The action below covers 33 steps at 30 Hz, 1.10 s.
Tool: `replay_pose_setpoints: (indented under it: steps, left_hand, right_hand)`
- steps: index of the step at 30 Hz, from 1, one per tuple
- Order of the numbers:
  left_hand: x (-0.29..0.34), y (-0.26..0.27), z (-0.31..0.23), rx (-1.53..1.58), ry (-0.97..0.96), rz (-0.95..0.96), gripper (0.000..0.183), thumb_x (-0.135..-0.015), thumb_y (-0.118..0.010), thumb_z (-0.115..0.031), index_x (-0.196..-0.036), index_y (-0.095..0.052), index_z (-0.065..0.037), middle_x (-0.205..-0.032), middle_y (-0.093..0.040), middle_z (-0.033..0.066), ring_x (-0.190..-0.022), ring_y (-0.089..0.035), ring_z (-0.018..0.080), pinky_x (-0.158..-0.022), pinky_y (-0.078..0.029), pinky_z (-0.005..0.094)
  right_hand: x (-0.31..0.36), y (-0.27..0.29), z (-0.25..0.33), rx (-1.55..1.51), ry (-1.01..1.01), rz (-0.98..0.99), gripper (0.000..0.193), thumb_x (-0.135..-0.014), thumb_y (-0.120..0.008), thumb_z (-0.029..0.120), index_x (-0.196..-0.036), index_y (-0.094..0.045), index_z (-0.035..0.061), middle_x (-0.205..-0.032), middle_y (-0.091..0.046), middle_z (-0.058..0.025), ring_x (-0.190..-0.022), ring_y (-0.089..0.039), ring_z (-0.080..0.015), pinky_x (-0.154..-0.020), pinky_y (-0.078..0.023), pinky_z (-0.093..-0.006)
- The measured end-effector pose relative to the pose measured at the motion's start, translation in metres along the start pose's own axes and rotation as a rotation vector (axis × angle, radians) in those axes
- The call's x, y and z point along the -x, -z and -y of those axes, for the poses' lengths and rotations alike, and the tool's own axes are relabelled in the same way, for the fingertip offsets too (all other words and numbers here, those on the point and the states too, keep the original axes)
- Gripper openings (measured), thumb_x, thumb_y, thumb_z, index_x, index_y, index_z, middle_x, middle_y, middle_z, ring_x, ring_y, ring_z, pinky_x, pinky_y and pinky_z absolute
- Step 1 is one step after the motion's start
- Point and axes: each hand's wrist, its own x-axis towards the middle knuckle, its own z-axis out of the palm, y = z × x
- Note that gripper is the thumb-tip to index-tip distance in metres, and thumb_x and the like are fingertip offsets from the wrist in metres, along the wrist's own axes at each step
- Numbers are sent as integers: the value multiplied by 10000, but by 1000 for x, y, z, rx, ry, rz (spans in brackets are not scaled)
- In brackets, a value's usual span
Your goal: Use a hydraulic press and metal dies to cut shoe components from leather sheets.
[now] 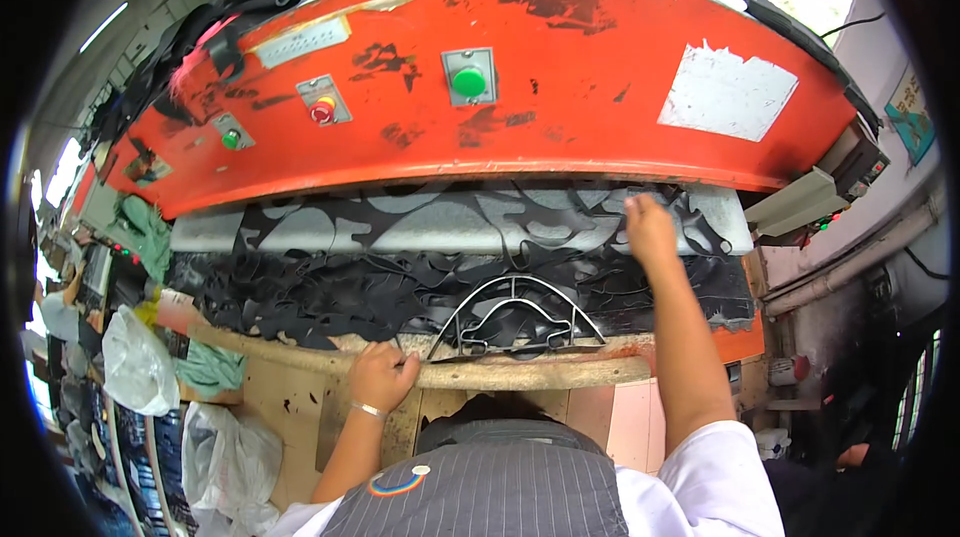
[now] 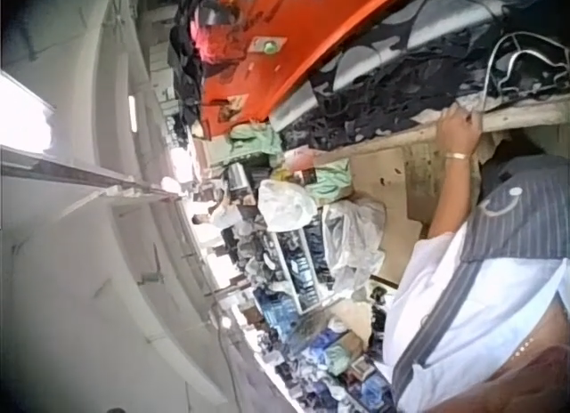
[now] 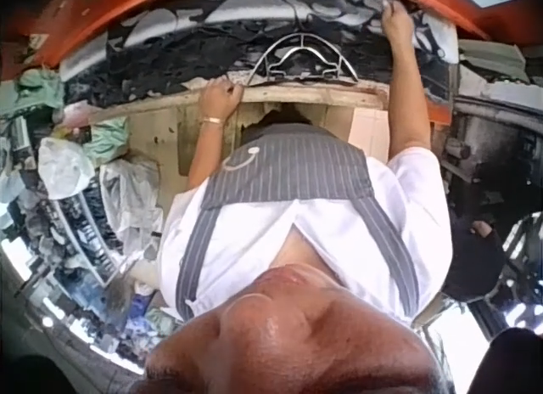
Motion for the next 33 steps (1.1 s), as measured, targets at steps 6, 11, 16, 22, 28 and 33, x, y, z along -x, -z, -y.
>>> replay_pose_setpoints:
  steps: [6,11,16,22,28,33]
  left_hand:
    - [3,-1,-9,-52,54,-64,238,-688,-700,-239,-559,-601,-66,-634,-569,71,-639,-567,295,-574,-469,404]
    - [-5,1,-23,-92,50,-32,245,-674,-700,-191,-520,-542,-84,-601,-541,68,-615,-552,284,-537,-434,406]
    - [-12,2,-27,-93,39,-47,240,-666,-717,-197,-535,-539,-102,-575,-517,56,-570,-533,264,-500,-416,380]
    - [-13,2,-18,-93,26,4,211,-677,-715,-234,-540,-589,-134,-585,-527,6,-593,-545,222,-505,-430,354]
    - [-21,18,17,124,-57,252,260,-776,-718,-299,-615,-652,-105,-615,-562,18,-608,-554,211,-546,-463,331]
    - [-43,28,70,261,-105,736,369,-903,-606,-444,-781,-714,-113,-769,-650,5,-796,-613,198,-686,-514,308]
  right_hand:
    - [-70,14,-69,379,-21,48,437,-974,-444,385,-1015,-618,-13,-1054,-626,-265,-1002,-592,-438,-867,-466,-509]
    - [-104,-10,-64,506,-304,165,568,-949,-442,519,-1126,-565,-7,-1183,-580,-251,-1082,-583,-415,-889,-466,-523]
    - [-118,-28,-73,540,-182,101,588,-915,-473,575,-1040,-537,4,-1080,-612,-236,-941,-630,-438,-792,-503,-515]
    - [-126,-20,-96,494,-86,137,561,-907,-526,528,-996,-555,-25,-1000,-632,-261,-924,-615,-462,-792,-486,-522]
    - [-130,-25,-83,543,-150,159,549,-912,-520,497,-1000,-589,-40,-1040,-629,-283,-965,-606,-457,-829,-473,-525]
    - [-136,-62,-58,763,-341,92,593,-938,-387,496,-1034,-655,-24,-1105,-626,-280,-1055,-595,-428,-879,-478,-516]
